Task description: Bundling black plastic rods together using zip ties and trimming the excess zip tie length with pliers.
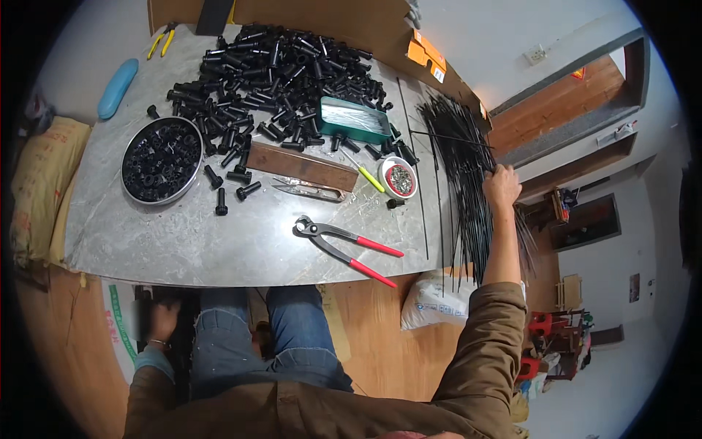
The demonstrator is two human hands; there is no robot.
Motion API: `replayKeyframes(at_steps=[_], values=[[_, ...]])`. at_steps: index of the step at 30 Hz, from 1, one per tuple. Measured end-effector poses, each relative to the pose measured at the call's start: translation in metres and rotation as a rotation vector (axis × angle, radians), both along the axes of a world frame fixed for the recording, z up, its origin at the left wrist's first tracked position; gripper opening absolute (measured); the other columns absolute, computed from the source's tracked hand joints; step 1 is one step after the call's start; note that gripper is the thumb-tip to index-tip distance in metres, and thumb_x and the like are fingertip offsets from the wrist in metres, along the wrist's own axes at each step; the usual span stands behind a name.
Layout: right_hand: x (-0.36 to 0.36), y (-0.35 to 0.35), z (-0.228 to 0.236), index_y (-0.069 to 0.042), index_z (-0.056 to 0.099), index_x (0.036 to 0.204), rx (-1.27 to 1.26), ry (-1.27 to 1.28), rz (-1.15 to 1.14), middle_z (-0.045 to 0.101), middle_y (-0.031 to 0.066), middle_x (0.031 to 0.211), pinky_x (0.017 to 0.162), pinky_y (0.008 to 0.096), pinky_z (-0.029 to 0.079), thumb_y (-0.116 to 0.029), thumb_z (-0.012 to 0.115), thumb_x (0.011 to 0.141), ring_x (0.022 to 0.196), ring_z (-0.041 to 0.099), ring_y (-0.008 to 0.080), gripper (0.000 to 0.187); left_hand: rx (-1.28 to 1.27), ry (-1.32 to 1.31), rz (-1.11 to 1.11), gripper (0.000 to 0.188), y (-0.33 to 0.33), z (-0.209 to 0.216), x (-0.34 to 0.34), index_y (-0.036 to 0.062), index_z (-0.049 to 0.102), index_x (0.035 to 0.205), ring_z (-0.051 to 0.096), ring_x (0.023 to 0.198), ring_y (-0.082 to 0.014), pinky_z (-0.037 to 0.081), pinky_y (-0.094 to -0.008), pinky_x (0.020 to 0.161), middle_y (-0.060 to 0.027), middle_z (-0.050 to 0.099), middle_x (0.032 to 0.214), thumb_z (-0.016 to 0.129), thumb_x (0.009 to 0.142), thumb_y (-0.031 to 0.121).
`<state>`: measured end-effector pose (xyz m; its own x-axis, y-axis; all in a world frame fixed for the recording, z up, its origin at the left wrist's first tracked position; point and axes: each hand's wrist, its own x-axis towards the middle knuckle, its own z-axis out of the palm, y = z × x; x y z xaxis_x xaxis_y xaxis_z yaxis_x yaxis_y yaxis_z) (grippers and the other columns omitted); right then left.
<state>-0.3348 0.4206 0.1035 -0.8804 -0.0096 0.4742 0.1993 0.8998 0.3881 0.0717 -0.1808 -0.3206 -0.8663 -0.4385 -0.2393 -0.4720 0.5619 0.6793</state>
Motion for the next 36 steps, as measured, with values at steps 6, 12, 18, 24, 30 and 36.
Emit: replayKeyframes(at_steps=[6, 12, 18, 24, 30, 36], values=[[-0.006, 0.056, -0.064, 0.001, 0.057, 0.102, -0.44, -0.162, -0.087, 0.063, 0.0259, 0.102, 0.085, 0.0499, 0.046, -0.026, 0.059, 0.086, 0.1, 0.059, 0.0426, 0.031, 0.167, -0.015, -0.135, 0.028, 0.041, 0.064, -0.021, -0.0017, 0.066, 0.101, 0.067, 0.089, -0.0315, 0.052, -0.0363, 0.078, -0.0219, 0.067, 0.093, 0.065, 0.083, 0.019], [0.004, 0.03, -0.036, -0.001, 0.04, 0.109, -0.422, -0.103, -0.029, 0.062, 0.0316, 0.096, 0.079, 0.0528, 0.047, -0.017, 0.052, 0.084, 0.091, 0.061, 0.0463, 0.032, 0.128, -0.081, -0.185, 0.029, 0.046, 0.097, 0.004, -0.0022, 0.066, 0.102, 0.067, 0.089, -0.0319, 0.052, -0.0365, 0.079, -0.0222, 0.067, 0.093, 0.065, 0.084, 0.021], [0.014, 0.006, 0.066, 0.003, 0.048, 0.102, -0.202, -0.005, 0.053, 0.064, 0.03, 0.09, 0.08, 0.0496, 0.049, -0.006, 0.047, 0.083, 0.091, 0.063, 0.0445, 0.021, 0.091, -0.081, -0.271, 0.031, 0.053, 0.122, -0.004, -0.0025, 0.066, 0.102, 0.065, 0.092, -0.0349, 0.051, -0.038, 0.081, -0.023, 0.066, 0.096, 0.065, 0.083, 0.022], [0.036, -0.006, 0.12, -0.003, 0.056, 0.103, -0.197, 0.036, 0.099, 0.063, 0.0226, 0.104, 0.083, 0.0485, 0.046, -0.023, 0.048, 0.089, 0.1, 0.059, 0.0414, 0.025, 0.094, 0.044, -0.497, 0.032, 0.079, 0.163, -0.025, -0.0033, 0.064, 0.104, 0.065, 0.089, -0.0346, 0.05, -0.0388, 0.076, -0.0225, 0.066, 0.096, 0.064, 0.084, 0.021], [0.072, -0.035, 0.138, 0.003, 0.059, 0.091, -0.411, 0.126, 0.249, 0.062, 0.0263, 0.095, 0.078, 0.0481, 0.045, -0.023, 0.049, 0.09, 0.092, 0.06, 0.0415, 0.028, 0.493, 0.005, -0.729, 0.031, 0.132, 0.283, -0.055, -0.0024, 0.062, 0.113, 0.065, 0.089, -0.0195, 0.05, -0.03, 0.08, -0.0119, 0.068, 0.101, 0.056, 0.092, 0.02], [0.147, -0.13, 0.124, 0.001, 0.052, 0.08, -0.744, -0.262, 0.757, 0.048, 0.0033, 0.061, 0.045, 0.0297, 0.039, -0.017, 0.05, 0.091, 0.047, 0.046, 0.0114, 0.021, 1.257, 0.169, -0.917, 0.054, 0.232, 0.423, -0.107, -0.0035, 0.051, 0.125, 0.061, 0.1, -0.0206, 0.049, -0.0323, 0.086, -0.0132, 0.061, 0.111, 0.045, 0.098, 0.043]])
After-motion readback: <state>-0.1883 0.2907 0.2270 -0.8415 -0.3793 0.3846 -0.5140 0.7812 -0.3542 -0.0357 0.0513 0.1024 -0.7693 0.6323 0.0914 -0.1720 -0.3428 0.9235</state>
